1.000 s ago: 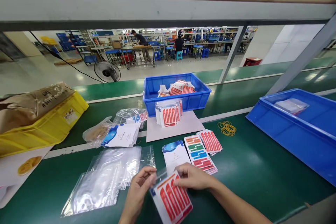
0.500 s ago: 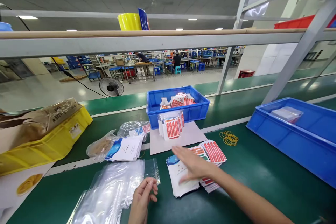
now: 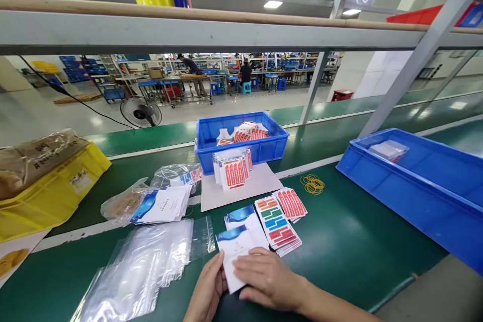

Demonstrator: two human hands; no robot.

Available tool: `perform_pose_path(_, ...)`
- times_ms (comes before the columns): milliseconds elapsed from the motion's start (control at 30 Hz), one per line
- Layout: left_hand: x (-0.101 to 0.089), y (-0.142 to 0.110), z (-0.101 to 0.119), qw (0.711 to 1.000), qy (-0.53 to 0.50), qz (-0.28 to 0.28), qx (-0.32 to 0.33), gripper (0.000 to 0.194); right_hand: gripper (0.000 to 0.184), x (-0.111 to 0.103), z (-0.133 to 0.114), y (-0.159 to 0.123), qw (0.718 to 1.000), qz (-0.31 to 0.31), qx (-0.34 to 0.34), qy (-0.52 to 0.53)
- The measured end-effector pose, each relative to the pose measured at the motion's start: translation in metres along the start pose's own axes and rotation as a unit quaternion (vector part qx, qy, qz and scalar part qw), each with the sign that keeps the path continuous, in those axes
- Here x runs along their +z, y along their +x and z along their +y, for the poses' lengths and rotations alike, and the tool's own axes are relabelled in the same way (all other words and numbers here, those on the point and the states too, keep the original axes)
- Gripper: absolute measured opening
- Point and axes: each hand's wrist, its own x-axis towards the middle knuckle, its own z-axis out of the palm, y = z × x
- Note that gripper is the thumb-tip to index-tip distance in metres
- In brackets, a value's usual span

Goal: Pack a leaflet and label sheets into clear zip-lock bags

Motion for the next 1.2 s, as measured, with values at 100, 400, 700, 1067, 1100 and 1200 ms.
perform_pose_path(100, -0.004, 0.002, 0.004, 0.997, -0.050, 0.059, 0.017, 0.028, 0.034, -0.009, 0.010, -0.002, 0.999, 0.022, 0.037, -0.001)
perform_pose_path(400, -0.011, -0.002, 0.021, 0.987, -0.030, 0.157, 0.013, 0.050, 0.030, -0.042, 0.126, -0.005, 0.954, -0.094, 0.230, -0.167)
perform_pose_path(700, -0.002, -0.008, 0.030, 0.989, -0.023, 0.143, -0.014, 0.067, 0.016, -0.047, 0.144, 0.017, 0.937, -0.201, 0.239, -0.156)
perform_pose_path(1067, -0.003, -0.001, 0.015, 0.985, -0.005, 0.171, 0.034, 0.058, 0.005, -0.095, 0.133, 0.026, 0.950, -0.165, 0.263, 0.031)
perform_pose_path(1100, -0.003, 0.001, 0.013, 0.985, -0.001, 0.167, 0.038, 0.056, 0.007, -0.104, 0.128, 0.026, 0.952, -0.159, 0.255, 0.063)
perform_pose_path(1200, -0.001, 0.001, 0.005, 0.987, -0.019, 0.160, 0.023, 0.056, 0.012, -0.112, 0.106, 0.033, 0.955, -0.129, 0.231, 0.137)
